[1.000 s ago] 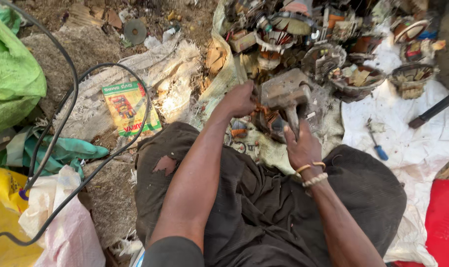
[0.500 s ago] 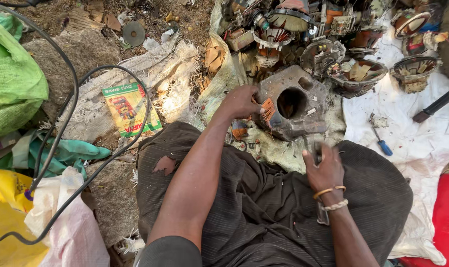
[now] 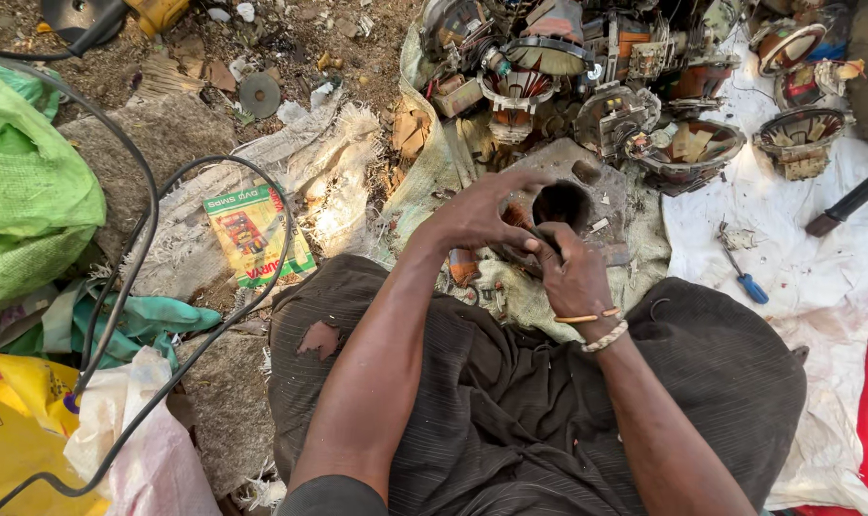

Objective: The person sits on the ground and uses a hammer to strike a small motor component, then pulls out copper wire by hand. The person repeats this process with several components, separating the copper wire from the housing.

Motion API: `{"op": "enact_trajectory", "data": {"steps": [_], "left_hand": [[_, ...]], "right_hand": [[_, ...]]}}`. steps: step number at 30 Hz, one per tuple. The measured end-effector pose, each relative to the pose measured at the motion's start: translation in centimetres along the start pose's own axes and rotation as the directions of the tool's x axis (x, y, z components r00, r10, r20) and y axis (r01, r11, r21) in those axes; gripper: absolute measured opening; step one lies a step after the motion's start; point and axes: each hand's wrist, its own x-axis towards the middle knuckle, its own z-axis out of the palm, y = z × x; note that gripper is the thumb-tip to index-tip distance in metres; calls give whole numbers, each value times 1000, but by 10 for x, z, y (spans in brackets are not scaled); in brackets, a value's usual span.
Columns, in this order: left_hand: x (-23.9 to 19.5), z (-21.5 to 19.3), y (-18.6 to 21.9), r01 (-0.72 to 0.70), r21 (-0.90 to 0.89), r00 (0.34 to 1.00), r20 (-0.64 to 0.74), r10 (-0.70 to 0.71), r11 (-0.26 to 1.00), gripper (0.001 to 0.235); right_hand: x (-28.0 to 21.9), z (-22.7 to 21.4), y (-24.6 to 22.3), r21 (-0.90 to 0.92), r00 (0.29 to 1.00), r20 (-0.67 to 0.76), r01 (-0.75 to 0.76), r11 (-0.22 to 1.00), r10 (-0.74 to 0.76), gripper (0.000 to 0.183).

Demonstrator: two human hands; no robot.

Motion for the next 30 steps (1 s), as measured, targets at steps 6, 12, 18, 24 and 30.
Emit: {"op": "enact_trajectory", "data": {"steps": [6,12,18,24,30], "left_hand": [[-4,6,16,151,-34,988,29,-150,988,32],[-7,9,9,234,-156,971,-8,-239,960,21],[-1,4,-30,234,31,965,-124,-229,972,19],[8,7,-51,553,-56,808,-205,-552,831,29],[7,7,-57,602,69,796,-132,-590,796,39]], "right_hand": [[-6,-20,-4,194,975,-186,161,968,-125,32],[-11,-4,1,190,954,-281,161,969,-103,26],[35,6,15,-108,961,-148,221,969,-236,23],[1,-6,47,-223,900,-402,79,972,-166,44],[-63,-26,73,540,712,584,-699,469,389,47]]}}
